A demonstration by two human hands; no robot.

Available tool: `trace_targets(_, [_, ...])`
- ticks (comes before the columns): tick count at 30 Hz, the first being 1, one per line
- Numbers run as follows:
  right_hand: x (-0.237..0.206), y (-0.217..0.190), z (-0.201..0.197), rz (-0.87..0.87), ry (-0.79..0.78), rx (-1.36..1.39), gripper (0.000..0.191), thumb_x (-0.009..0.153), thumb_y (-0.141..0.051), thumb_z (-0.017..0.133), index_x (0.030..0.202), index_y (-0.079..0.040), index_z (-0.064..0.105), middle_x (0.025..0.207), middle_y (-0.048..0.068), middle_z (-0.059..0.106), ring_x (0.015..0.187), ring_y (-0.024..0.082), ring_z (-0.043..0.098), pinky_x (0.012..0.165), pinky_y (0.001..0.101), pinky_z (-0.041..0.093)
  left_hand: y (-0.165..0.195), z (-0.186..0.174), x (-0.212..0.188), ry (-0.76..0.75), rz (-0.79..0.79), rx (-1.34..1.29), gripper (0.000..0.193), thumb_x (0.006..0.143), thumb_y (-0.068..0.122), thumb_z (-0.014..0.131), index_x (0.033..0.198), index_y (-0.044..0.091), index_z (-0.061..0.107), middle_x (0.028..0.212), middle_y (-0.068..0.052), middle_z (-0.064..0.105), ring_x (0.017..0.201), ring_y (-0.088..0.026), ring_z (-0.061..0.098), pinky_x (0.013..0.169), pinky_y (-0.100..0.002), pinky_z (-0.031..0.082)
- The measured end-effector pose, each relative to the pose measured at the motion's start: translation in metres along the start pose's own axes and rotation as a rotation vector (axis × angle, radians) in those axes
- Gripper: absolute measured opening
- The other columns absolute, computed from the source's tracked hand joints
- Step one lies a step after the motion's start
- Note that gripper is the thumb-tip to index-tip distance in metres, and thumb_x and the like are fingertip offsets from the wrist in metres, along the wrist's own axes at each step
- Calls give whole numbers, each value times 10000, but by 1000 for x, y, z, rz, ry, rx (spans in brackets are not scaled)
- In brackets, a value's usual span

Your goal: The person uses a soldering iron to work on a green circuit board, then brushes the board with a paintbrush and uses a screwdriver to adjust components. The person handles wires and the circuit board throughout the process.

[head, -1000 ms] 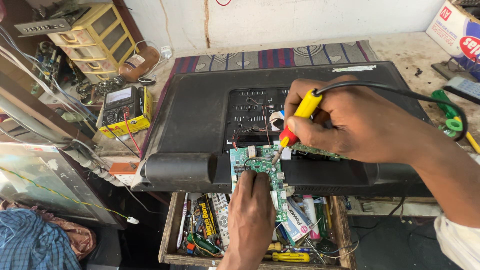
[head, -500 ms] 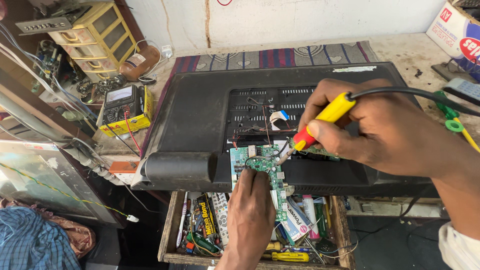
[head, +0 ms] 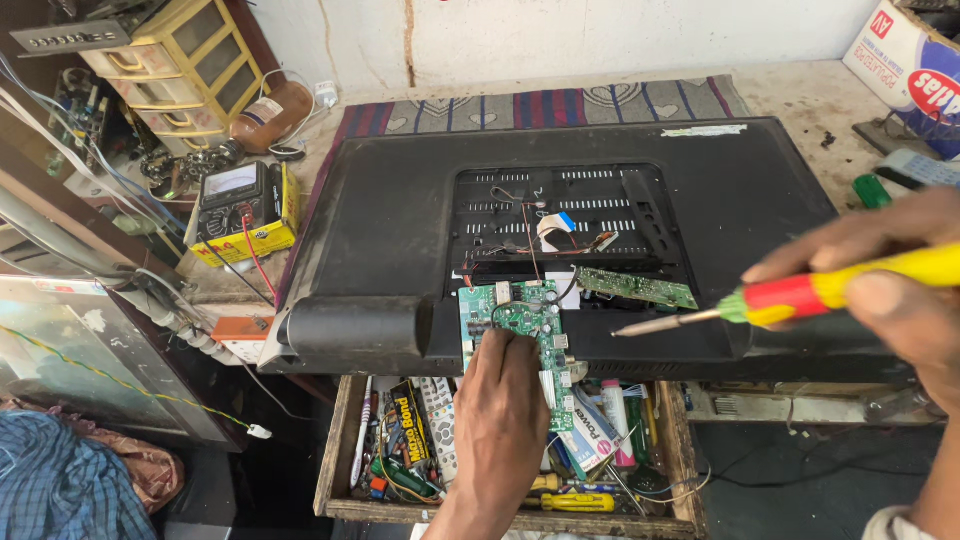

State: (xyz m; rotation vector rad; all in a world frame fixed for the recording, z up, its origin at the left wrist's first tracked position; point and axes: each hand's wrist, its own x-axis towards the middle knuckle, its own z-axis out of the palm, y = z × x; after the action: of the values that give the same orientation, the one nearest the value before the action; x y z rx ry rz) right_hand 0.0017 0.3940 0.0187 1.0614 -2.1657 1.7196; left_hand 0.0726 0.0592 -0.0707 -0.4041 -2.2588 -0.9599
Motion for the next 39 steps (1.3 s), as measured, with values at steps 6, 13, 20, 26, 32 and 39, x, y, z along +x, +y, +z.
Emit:
trace_targets(6, [-110,62,19,-19,485,92,303,1085,-197,436,1306,-7,518,1256,333,625,866,319,759,756,420,638,1,-2,2,41,7,-27,201,910,-32,637,1108,-59,624,1065,-197,610,931,-374,642,805,-462,514])
trace_targets(13, [-224,144,0,534,185,875,648,1133,-368,322,1512,158,358,1460,401,487,629,270,697,554,378,582,0,-63,-4,208,29,-67,178,917,-8,675,1092,-30,699,1170,-174,679,928,-279,743,768,-332,584])
trace_targets(20, [-230,177,42,635,193,449,651,1044,-432,330,1504,27,371,1457,300,533,1115,293,659,876,388,580,-38,-123,-25,3,-255,-47,229,855,-15,694,1082,11,715,1016,-114,729,808,-259,744,649,-324,569])
trace_targets(26, [-202,113,127,58,568,-708,441,1104,-287,412,1453,-20,450,1401,203,621,1202,314,712,1003,400,591,-47,-94,-49,27,-72,-72,245,879,-18,686,1124,-7,687,1026,-148,696,880,-296,713,734,-347,563])
trace_targets(32, [-147,90,237,-333,442,-111,658,951,77,708,1493,-189,449,1488,114,536,1254,310,664,972,344,673,-45,-56,-73,30,374,-58,174,941,13,718,1112,34,696,1139,-117,698,949,-200,717,751,-298,574])
trace_targets(39, [-142,103,286,-172,350,-352,721,810,157,710,1388,-148,404,1321,76,577,1238,264,636,1020,412,534,-43,-37,-92,-135,676,55,337,886,122,733,1205,26,687,1220,-110,617,1018,-244,672,857,-380,568])
